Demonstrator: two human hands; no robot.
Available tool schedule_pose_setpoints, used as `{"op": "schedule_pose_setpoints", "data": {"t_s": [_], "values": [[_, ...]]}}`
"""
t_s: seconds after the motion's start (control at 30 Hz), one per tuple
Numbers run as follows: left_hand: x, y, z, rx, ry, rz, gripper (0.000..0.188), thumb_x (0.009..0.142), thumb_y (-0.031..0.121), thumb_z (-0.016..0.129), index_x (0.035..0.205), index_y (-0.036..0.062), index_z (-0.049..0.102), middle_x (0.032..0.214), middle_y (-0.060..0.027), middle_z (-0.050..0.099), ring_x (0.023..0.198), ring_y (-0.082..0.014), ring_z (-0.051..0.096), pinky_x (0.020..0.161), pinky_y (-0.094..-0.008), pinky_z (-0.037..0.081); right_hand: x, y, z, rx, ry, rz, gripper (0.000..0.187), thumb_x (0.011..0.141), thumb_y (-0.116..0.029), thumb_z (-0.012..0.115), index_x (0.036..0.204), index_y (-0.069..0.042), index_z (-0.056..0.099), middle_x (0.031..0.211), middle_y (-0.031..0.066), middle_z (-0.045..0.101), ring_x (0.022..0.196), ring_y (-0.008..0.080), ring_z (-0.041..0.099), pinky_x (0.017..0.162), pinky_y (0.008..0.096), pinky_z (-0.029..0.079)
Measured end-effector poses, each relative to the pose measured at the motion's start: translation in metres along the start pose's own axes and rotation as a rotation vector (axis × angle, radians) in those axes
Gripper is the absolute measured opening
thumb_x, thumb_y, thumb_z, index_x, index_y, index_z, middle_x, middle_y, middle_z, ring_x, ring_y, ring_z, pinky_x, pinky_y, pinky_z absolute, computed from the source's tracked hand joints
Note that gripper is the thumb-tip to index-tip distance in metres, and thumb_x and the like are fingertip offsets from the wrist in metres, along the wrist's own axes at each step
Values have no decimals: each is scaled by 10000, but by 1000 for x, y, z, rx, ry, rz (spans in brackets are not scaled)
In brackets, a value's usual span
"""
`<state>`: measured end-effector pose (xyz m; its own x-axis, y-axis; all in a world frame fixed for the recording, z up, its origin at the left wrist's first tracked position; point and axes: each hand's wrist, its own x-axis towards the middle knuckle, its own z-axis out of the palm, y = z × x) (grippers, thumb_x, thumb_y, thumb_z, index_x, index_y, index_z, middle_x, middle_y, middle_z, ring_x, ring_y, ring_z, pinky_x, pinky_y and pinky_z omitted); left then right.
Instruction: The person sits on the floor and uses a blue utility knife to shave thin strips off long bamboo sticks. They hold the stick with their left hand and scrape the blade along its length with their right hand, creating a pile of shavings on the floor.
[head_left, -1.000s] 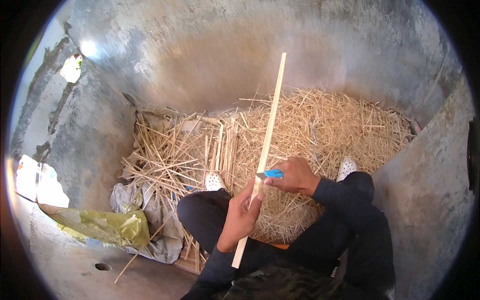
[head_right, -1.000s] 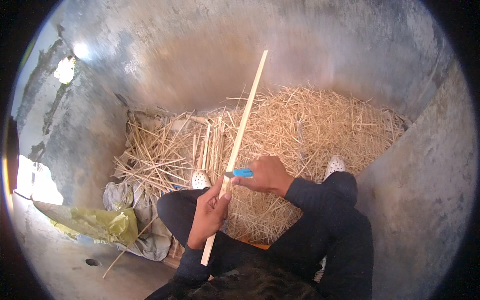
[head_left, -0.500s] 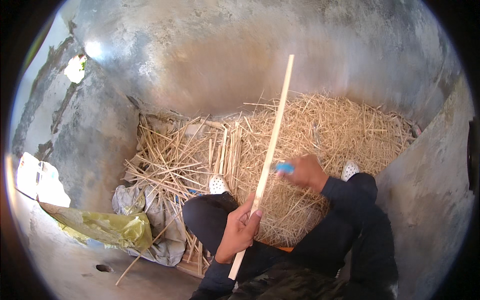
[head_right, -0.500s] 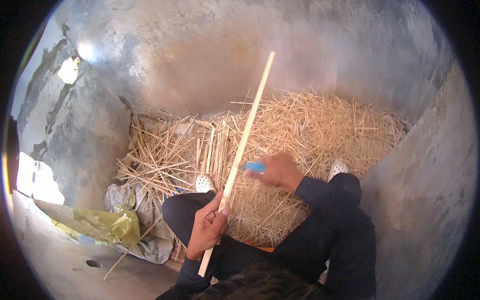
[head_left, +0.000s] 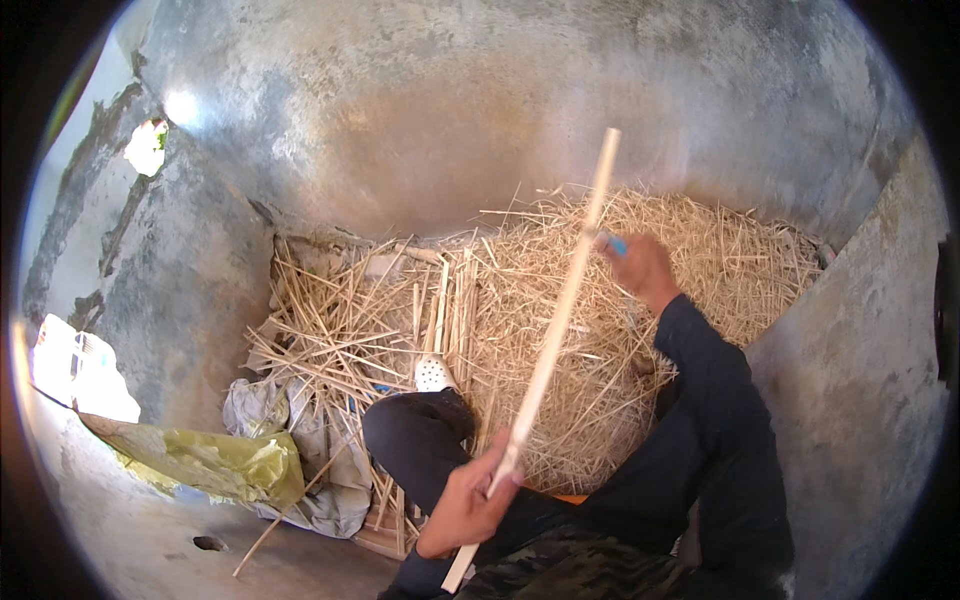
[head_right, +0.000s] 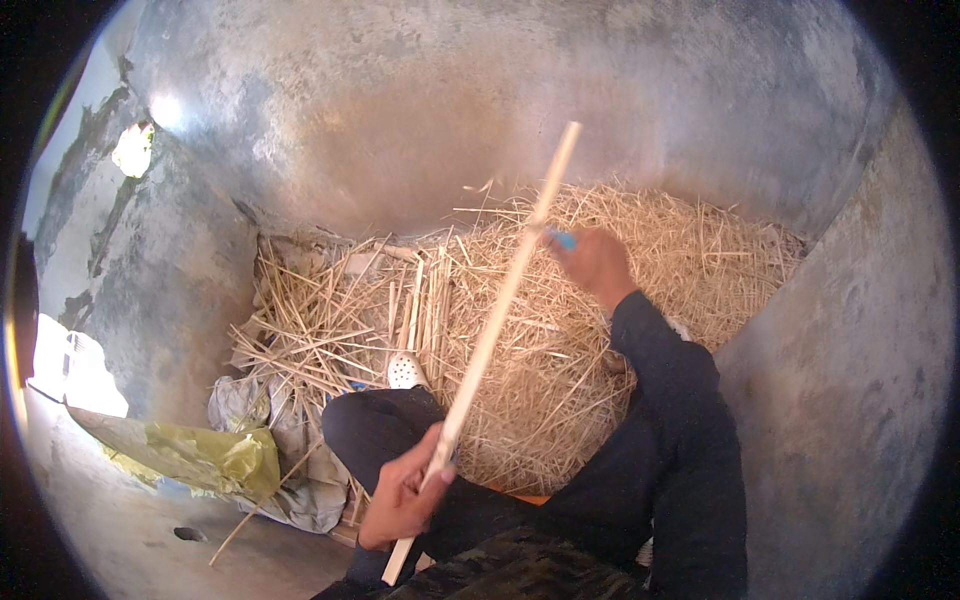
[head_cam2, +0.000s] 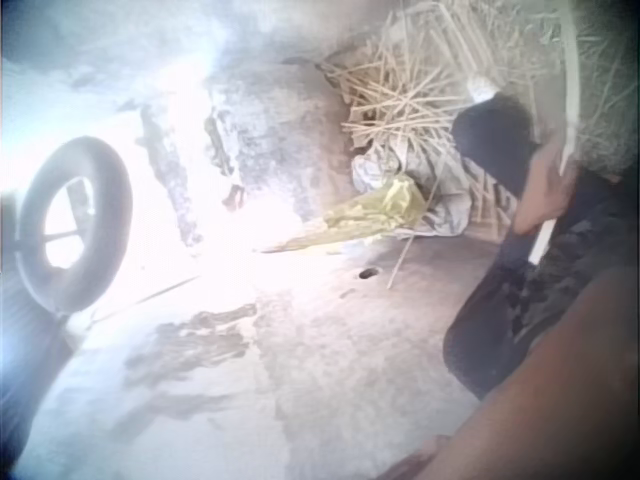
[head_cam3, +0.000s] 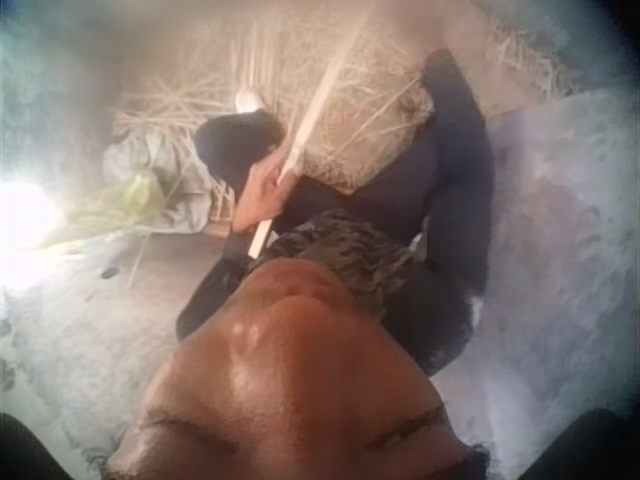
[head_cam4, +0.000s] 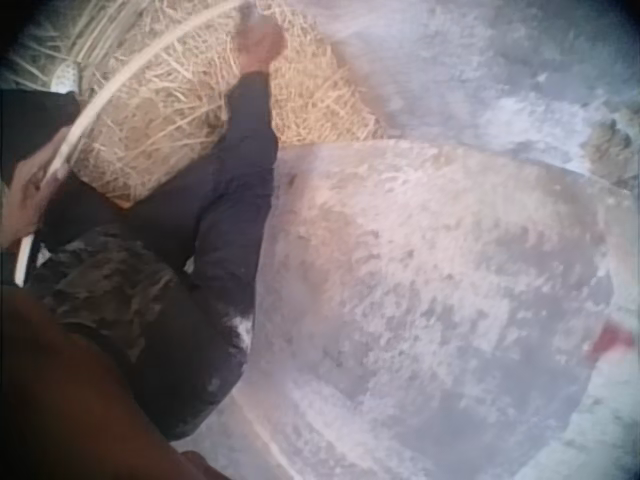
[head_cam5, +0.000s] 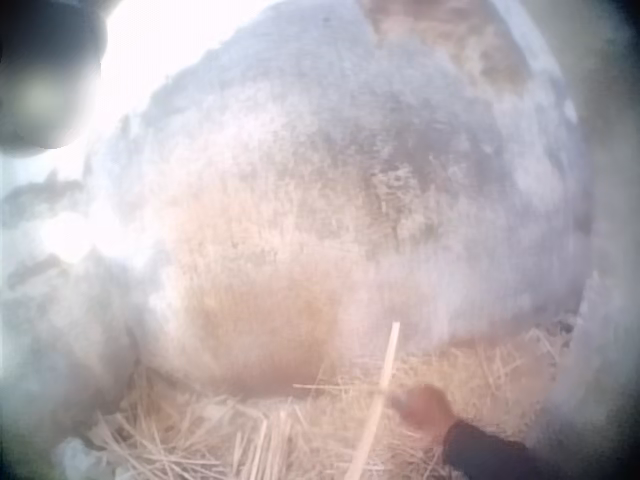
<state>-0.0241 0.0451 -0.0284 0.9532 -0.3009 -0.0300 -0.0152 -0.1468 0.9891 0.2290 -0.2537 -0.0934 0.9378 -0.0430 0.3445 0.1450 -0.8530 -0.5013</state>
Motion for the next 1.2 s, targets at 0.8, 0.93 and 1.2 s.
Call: {"op": "schedule_pose_setpoints", "data": {"t_s": [0.8, 0.93, 1.2], "values": [[35, -3, 2, -159, 96, -174, 496, 982, 167, 517, 1421, -5, 361, 607, 51, 438, 467, -15, 374, 387, -185, 310, -86, -86, 9, 58, -256, -397, 688, 774, -758, 495, 630, -108, 669, 479, 107, 531, 419, 275, 543, 429, 398, 417], [31, 5, 6, -201, 85, -195, 488, 975, 151, 521, 1412, -9, 371, 596, 56, 420, 451, -22, 368, 380, -186, 315, -69, -79, 1, 152, -247, -376, 774, 777, -810, 420, 554, -102, 638, 443, 108, 501, 399, 255, 536, 415, 396, 423], [17, 20, -5, -503, 45, -282, 471, 986, 115, 480, 1425, 3, 348, 552, 51, 373, 399, -38, 323, 428, -191, 318, -53, -70, 1, 87, -337, -206, 813, 756, -838, 403, 615, -79, 659, 471, 113, 540, 453, 295, 581, 456, 402, 453]]}}
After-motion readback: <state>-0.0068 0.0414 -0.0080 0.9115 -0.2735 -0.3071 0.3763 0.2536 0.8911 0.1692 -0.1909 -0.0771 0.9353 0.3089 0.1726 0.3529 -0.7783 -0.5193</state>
